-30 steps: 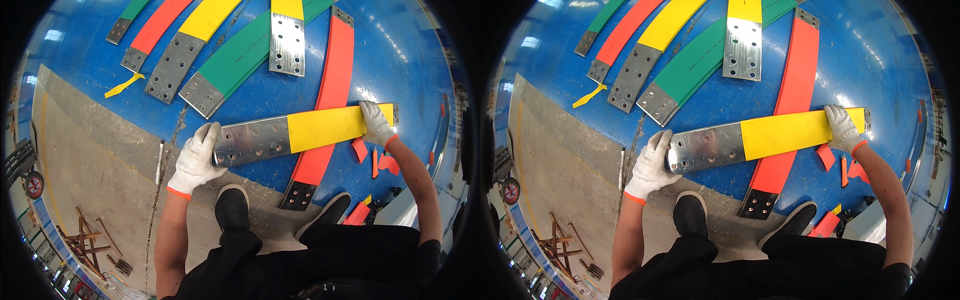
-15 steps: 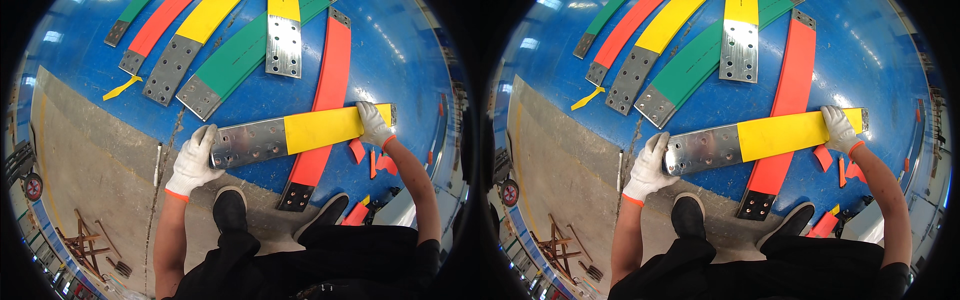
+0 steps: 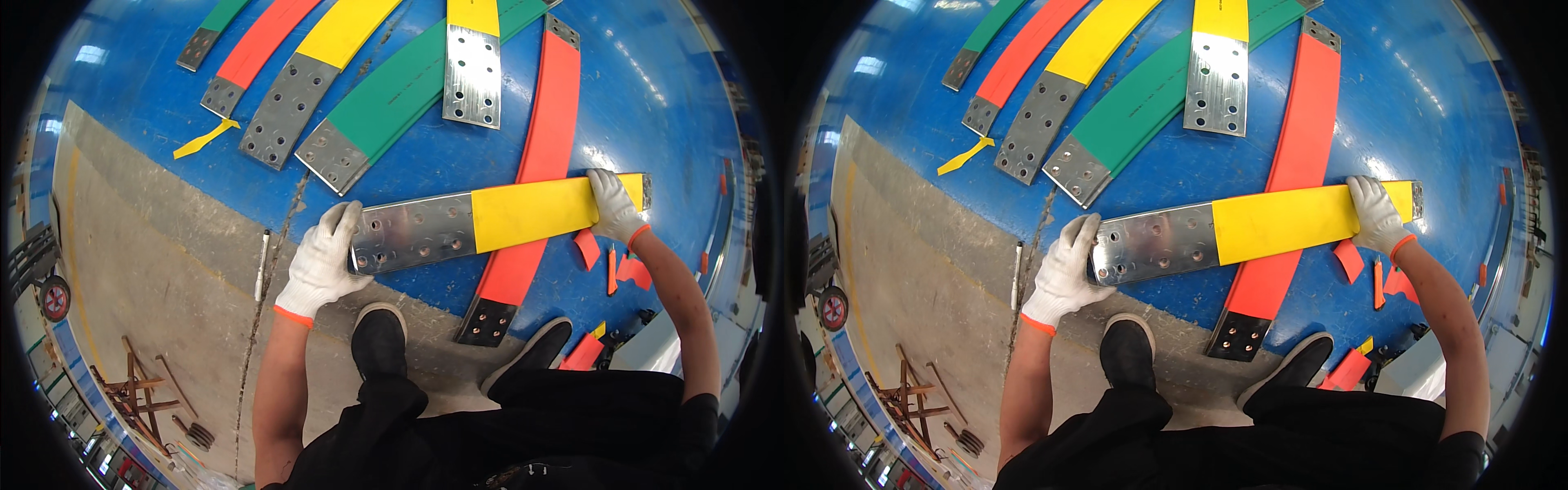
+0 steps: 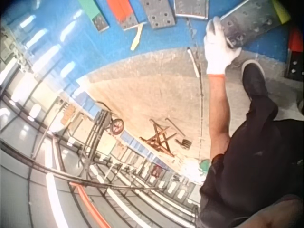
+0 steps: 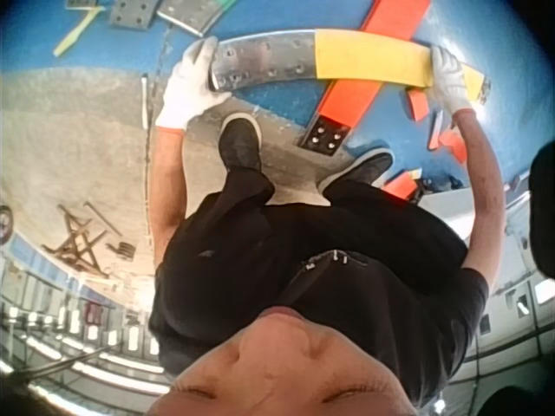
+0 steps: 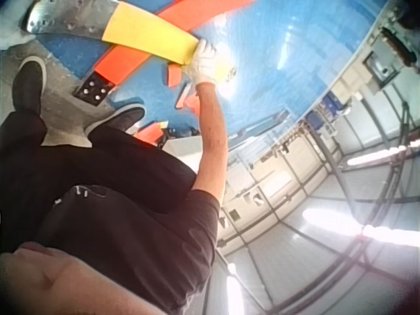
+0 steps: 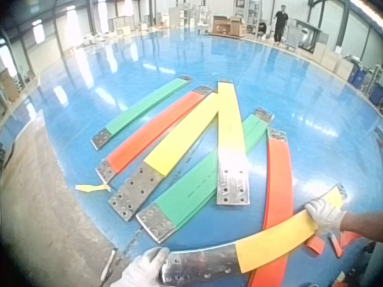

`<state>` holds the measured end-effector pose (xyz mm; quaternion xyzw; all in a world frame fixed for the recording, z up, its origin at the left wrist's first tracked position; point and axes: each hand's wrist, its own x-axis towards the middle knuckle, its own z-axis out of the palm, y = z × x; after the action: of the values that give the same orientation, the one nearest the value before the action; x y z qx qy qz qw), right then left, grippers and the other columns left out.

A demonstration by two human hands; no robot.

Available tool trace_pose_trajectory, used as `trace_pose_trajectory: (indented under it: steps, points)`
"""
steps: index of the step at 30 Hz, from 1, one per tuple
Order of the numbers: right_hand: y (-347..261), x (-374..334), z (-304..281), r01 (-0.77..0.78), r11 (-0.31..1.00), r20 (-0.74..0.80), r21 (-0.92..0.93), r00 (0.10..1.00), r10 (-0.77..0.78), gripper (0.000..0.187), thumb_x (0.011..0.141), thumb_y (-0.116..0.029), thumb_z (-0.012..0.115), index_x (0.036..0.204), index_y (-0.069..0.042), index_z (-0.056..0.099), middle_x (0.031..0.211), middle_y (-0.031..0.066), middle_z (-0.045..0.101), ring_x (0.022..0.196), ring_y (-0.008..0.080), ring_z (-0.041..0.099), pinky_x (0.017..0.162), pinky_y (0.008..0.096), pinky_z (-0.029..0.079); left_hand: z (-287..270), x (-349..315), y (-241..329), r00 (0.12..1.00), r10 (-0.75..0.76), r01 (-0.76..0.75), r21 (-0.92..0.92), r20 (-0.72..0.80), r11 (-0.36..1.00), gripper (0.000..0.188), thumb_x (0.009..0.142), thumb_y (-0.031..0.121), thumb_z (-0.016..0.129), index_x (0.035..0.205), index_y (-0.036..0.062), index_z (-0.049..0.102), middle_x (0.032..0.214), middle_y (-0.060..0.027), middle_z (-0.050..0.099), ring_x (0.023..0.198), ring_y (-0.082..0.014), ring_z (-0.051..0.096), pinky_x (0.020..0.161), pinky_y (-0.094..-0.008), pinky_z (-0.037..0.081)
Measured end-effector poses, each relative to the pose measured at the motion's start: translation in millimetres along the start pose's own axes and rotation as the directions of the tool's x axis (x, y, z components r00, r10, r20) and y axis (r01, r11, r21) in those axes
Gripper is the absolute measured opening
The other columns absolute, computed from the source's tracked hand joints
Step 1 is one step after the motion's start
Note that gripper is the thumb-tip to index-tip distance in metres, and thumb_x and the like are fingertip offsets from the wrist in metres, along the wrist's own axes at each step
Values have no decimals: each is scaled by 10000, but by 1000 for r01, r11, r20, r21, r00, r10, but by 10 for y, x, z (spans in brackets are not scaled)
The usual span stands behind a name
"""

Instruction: The person kneels on the floor and applies colored adhesive tape to metal plates. They use a marker to mark holes on the plates and a utility knife to trim the tape to fit the plate edges.

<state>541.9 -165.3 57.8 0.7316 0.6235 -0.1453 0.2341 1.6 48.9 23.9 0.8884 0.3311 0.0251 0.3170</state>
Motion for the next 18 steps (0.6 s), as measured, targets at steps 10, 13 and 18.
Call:
trace_pose_trajectory:
  steps: [10, 13, 18]
  points:
    - [-45, 2, -30, 3, 1000, -21, 19, 1000, -3, 1067, 581, -166, 916, 1500, -20, 392, 1466, 221, 500, 1432, 430, 458, 1225, 468, 425, -381, -54, 475, 997, -83, 79, 259, 5, 963, 1044, 664, 213, 972, 1551, 88, 436, 1473, -213, 518, 1310, -410, 562, 1129, -498, 466]
    - [-6, -32, -59, -4, 1000, -5, 6, 1000, 4, 1047, 589, -152, 909, 1494, -20, 399, 1465, 222, 502, 1433, 428, 458, 1223, 464, 426, -738, -181, 808, 949, 128, -76, 183, -288, 980, 406, 714, 223, 945, 998, 89, 687, 1007, -116, 675, 902, -351, 652, 781, -456, 516]
    - [-27, -30, -73, -21, 1000, 24, -7, 999, 21, 1030, 589, -142, 908, 1481, -19, 407, 1469, 221, 500, 1433, 424, 462, 1224, 458, 426, -1661, -211, 1814, 913, 363, -296, 311, -186, 903, 388, 747, 286, 884, 656, 124, 544, 654, -13, 424, 560, -235, 487, 556, -387, 391]
